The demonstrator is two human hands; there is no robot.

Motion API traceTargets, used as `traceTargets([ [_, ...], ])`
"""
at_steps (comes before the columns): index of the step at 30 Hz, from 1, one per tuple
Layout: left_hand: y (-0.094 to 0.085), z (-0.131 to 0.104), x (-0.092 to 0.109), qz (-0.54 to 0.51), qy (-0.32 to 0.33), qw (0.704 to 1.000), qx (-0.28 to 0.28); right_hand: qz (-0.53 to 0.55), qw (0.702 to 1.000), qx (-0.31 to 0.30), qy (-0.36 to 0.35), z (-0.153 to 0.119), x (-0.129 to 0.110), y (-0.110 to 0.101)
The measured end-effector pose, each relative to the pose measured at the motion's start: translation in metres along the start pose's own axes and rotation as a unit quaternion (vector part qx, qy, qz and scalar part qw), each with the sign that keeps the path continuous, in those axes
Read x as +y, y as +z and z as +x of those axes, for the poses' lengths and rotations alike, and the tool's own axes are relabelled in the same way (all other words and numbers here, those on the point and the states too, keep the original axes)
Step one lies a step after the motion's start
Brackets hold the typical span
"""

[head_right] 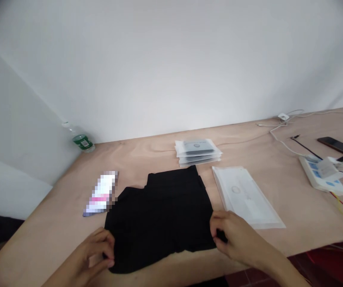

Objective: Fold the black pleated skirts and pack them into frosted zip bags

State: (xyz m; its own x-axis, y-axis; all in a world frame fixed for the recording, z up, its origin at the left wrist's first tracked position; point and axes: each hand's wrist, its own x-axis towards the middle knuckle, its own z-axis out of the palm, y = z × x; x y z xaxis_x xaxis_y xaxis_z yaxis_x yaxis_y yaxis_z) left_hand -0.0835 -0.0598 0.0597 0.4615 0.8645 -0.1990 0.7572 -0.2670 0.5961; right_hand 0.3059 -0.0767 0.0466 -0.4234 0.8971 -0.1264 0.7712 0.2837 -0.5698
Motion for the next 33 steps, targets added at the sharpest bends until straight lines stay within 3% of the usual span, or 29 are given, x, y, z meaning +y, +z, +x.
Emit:
traceTargets([
  [2,-0.008,0.006,0.006,-0.003,0.005,1.000,-0.005,0.051,0.998,0.026,0.031,0.011,0.003,-0.006],
  [7,-0.001,0.015,0.005,0.041,0.009,0.999,0.015,0.066,0.964,0.225,0.127,0.050,0.019,0.002],
  [13,0.010,0.019,-0.017,0.036,0.030,0.992,0.114,0.019,0.956,0.260,0.134,0.070,0.031,0.029],
  [19,0.010,0.044,-0.033,-0.057,-0.130,0.946,0.293,-0.005,0.937,0.327,0.126,0.072,0.032,0.043],
  [22,0.013,0.053,-0.034,0.036,-0.165,0.931,0.325,-0.032,0.928,0.351,0.119,0.074,0.032,0.046],
  [25,0.013,0.047,-0.028,0.122,-0.202,0.910,0.341,-0.076,0.918,0.371,0.115,0.072,0.020,0.043],
  [27,0.012,0.036,-0.024,0.096,-0.252,0.903,0.333,-0.116,0.914,0.378,0.089,0.069,0.001,0.040],
  [29,0.011,0.025,-0.026,0.026,-0.300,0.903,0.307,-0.139,0.927,0.348,0.022,0.069,-0.025,0.040],
  [33,0.016,0.015,-0.046,-0.101,-0.325,0.904,0.259,-0.140,0.963,0.190,-0.127,0.078,-0.074,0.055],
])
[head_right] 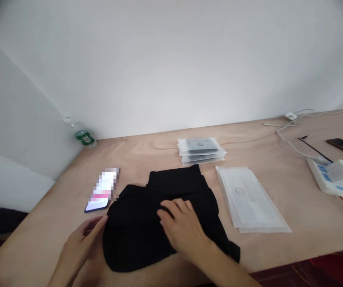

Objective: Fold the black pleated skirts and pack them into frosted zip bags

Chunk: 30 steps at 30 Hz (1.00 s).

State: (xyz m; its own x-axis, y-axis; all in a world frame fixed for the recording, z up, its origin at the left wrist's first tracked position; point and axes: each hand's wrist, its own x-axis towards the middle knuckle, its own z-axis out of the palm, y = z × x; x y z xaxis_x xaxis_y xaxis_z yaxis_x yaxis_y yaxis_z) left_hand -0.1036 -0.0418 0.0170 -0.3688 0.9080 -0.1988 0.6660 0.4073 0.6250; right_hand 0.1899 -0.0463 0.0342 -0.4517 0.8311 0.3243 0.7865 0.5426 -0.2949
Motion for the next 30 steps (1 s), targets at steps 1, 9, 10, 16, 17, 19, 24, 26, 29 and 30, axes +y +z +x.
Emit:
traceTargets([
  [1,0.002,0.003,-0.004,-0.012,0.000,1.000,-0.012,0.004,0.999,-0.027,-0.018,0.004,-0.008,0.005],
  [9,-0.001,-0.007,0.034,-0.017,0.047,0.998,0.029,0.091,0.993,-0.047,0.053,0.016,-0.019,0.025],
  [10,0.000,-0.014,0.047,-0.019,0.056,0.998,0.038,0.131,0.988,-0.032,0.074,0.016,-0.019,0.022],
  [16,0.047,-0.055,0.108,0.023,0.258,0.965,0.050,0.364,0.917,0.009,0.163,0.021,-0.012,0.003],
  [17,0.056,-0.057,0.111,0.040,0.286,0.956,0.047,0.373,0.913,0.009,0.166,0.021,-0.009,0.002],
  [19,0.070,-0.059,0.111,0.061,0.331,0.941,0.034,0.374,0.908,0.013,0.186,0.022,-0.001,0.004],
  [24,0.069,-0.055,0.096,0.009,0.315,0.947,0.065,0.229,0.947,0.014,0.224,0.017,0.015,0.009],
  [26,0.063,-0.053,0.092,0.006,0.228,0.970,0.086,0.154,0.963,0.014,0.222,0.014,0.019,0.010],
  [29,0.064,-0.049,0.090,0.034,0.141,0.989,0.033,0.090,0.975,0.007,0.201,0.010,0.019,0.012],
  [30,0.068,-0.048,0.091,0.042,0.132,0.990,0.016,0.066,0.979,0.004,0.192,0.010,0.019,0.013],
])
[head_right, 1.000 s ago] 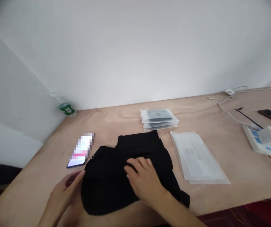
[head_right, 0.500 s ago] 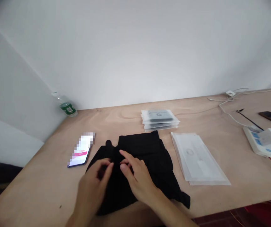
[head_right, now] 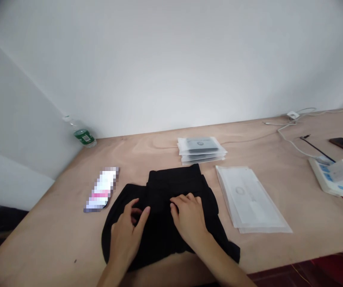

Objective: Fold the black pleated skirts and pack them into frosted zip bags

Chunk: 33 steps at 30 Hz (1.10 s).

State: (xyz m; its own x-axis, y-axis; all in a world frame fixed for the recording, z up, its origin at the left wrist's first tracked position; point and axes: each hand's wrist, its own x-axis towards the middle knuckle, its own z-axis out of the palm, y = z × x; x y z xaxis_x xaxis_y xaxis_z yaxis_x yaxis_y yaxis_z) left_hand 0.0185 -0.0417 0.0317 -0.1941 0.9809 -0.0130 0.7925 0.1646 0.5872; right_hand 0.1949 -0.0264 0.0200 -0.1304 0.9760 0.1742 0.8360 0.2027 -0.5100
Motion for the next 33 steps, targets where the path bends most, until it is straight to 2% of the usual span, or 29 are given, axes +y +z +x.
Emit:
traceTargets([
  [2,0.009,0.003,0.003,-0.001,-0.012,1.000,-0.014,-0.037,0.999,-0.002,-0.019,0.000,-0.002,0.002],
  [4,0.016,0.007,0.005,-0.030,-0.032,0.999,-0.004,-0.040,0.999,-0.006,-0.030,-0.001,-0.004,0.002],
  [6,0.014,0.010,0.007,-0.082,-0.057,0.995,0.018,-0.023,0.999,-0.002,-0.036,-0.002,-0.007,0.001],
  [9,0.000,0.012,0.009,-0.146,-0.090,0.982,0.085,0.017,0.999,0.025,-0.037,-0.007,-0.009,-0.003],
  [11,-0.008,0.010,0.011,-0.168,-0.084,0.971,0.150,0.045,0.998,0.036,-0.028,-0.011,-0.008,-0.005],
  [13,-0.007,0.008,0.015,-0.172,-0.031,0.963,0.204,0.076,0.996,0.035,-0.003,-0.015,-0.003,-0.005],
  [14,-0.002,0.006,0.016,-0.169,0.014,0.962,0.213,0.093,0.995,0.033,0.017,-0.016,-0.001,-0.005],
  [15,0.004,0.003,0.018,-0.160,0.071,0.963,0.203,0.110,0.993,0.031,0.042,-0.017,0.003,-0.005],
  [17,0.020,-0.001,0.020,-0.111,0.198,0.963,0.143,0.144,0.984,0.032,0.096,-0.017,0.009,-0.004],
  [19,0.033,-0.006,0.019,-0.039,0.285,0.954,0.085,0.177,0.973,0.035,0.146,-0.015,0.013,-0.004],
  [22,0.039,-0.011,0.011,0.024,0.299,0.950,0.083,0.196,0.963,0.031,0.182,-0.011,0.015,-0.002],
  [27,0.035,-0.013,-0.004,0.004,0.304,0.948,0.089,0.175,0.969,0.039,0.170,-0.008,0.011,0.004],
  [30,0.035,-0.013,-0.003,-0.007,0.339,0.936,0.098,0.168,0.972,0.040,0.162,-0.010,0.011,0.002],
  [33,0.037,-0.014,0.002,0.000,0.361,0.927,0.096,0.105,0.983,0.053,0.142,-0.014,0.013,-0.002],
])
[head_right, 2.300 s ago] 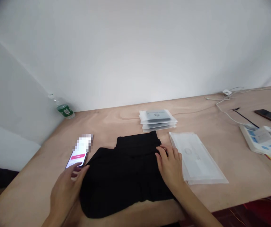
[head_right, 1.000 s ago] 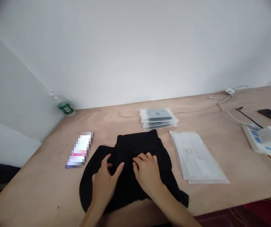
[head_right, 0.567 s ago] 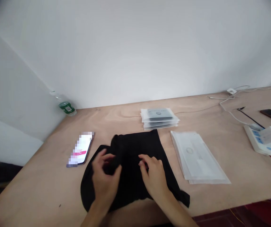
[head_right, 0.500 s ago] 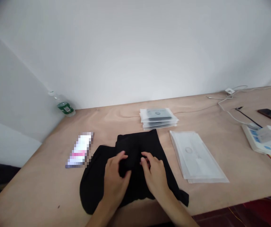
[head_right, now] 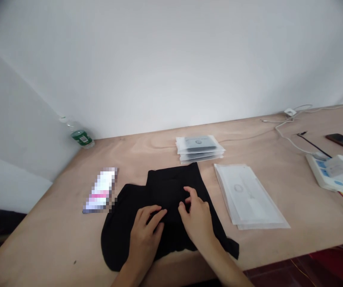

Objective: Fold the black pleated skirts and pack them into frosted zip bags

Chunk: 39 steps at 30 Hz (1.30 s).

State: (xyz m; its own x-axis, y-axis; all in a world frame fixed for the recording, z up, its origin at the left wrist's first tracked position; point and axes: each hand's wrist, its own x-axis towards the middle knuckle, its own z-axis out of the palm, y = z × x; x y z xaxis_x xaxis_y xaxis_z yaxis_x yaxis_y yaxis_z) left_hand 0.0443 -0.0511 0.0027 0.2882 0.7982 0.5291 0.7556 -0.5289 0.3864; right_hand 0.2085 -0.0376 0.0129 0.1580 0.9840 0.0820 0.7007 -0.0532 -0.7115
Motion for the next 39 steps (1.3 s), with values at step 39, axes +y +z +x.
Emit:
traceTargets([
  [39,-0.042,0.029,0.004,0.088,0.045,0.995,0.005,-0.216,0.893,-0.008,-0.395,-0.016,-0.016,-0.038],
])
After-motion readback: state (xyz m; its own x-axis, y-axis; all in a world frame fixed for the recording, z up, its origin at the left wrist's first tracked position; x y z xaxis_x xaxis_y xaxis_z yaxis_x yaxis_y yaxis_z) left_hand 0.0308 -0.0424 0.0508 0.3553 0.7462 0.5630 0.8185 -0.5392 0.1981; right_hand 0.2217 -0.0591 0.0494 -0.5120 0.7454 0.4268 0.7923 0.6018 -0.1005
